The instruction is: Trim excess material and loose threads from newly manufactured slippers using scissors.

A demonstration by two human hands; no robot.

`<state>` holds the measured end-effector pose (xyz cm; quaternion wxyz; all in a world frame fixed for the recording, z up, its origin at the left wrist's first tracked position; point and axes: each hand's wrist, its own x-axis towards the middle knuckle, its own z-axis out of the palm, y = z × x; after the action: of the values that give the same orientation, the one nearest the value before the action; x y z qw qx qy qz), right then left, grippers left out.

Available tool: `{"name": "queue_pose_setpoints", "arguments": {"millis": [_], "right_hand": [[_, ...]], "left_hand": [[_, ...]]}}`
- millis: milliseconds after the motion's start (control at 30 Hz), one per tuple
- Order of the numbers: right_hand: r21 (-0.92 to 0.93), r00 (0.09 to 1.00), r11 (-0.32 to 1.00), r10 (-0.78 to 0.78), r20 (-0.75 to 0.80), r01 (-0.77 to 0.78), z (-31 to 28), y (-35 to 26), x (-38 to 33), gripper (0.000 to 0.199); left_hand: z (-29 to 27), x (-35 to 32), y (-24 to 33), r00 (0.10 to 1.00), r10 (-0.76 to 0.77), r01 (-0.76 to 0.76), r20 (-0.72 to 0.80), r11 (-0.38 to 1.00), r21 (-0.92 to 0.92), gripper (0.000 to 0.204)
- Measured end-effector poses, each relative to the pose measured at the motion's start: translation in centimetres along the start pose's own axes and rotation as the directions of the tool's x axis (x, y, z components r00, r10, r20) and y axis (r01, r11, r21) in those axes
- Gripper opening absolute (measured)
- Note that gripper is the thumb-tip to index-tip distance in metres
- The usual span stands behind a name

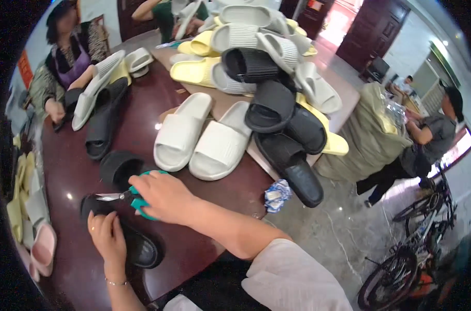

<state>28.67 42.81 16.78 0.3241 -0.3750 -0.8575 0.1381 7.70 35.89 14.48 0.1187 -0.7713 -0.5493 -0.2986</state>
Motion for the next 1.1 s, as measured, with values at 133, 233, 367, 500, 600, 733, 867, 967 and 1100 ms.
{"name": "queue_pose_setpoints", "arguments": {"millis": [133, 233, 367, 500, 600, 733, 867, 967, 1100], "right_hand": [[-0.027, 0.985, 0.995, -0.1, -0.143, 0.098, -0.4, 0.5, -0.9, 0.058], [-0.024, 0.977, 0.99, -0.139, -0.16, 0.137, -0.1, 0.6, -0.6, 0.059], [-0.01, 0.993, 0.993, -0.115, -0.023, 0.115, -0.6, -0.2, 0.2, 0.058], [-0.109, 0.988, 0.983, -0.154, -0.031, 0.15, -1.6, -0.1, -0.4, 0.059], [-0.166, 0.987, 0.973, -0.158, 0.033, 0.161, -1.3, -0.9, -0.3, 0.058], [-0.218, 0.982, 0.957, -0.185, 0.047, 0.191, -0.5, -1.4, -0.1, 0.057], [-0.265, 0.981, 0.945, -0.181, 0.065, 0.192, -0.5, -1.4, -0.5, 0.058], [-0.256, 0.979, 0.945, -0.192, 0.07, 0.204, -0.2, -1.6, -0.8, 0.056], [-0.191, 0.975, 0.957, -0.21, 0.071, 0.22, 0.9, -1.2, -0.9, 0.052]], "left_hand": [[0.2, -1.0, -0.4, 0.977, -0.154, 0.136, -0.146, 0.983, -0.126, 0.007], [0.4, -1.7, -0.8, 0.872, -0.436, 0.335, -0.222, 0.863, -0.379, 0.006], [-0.6, -1.5, -0.4, 0.749, -0.639, 0.39, -0.173, 0.638, -0.664, 0.005], [-0.3, -0.9, 0.0, 0.727, -0.679, 0.355, -0.104, 0.5, -0.79, 0.005], [-0.7, -1.1, -0.1, 0.702, -0.703, 0.356, -0.114, 0.486, -0.798, 0.005], [-1.4, -1.5, -0.4, 0.732, -0.671, 0.3, -0.121, 0.476, -0.827, 0.006], [-1.1, -1.3, 0.3, 0.821, -0.555, 0.272, -0.132, 0.583, -0.766, 0.007], [-1.0, -1.4, 0.6, 0.875, -0.46, 0.214, -0.154, 0.652, -0.727, 0.008], [-1.2, -1.7, 0.3, 0.878, -0.449, 0.226, -0.164, 0.692, -0.685, 0.008]]}}
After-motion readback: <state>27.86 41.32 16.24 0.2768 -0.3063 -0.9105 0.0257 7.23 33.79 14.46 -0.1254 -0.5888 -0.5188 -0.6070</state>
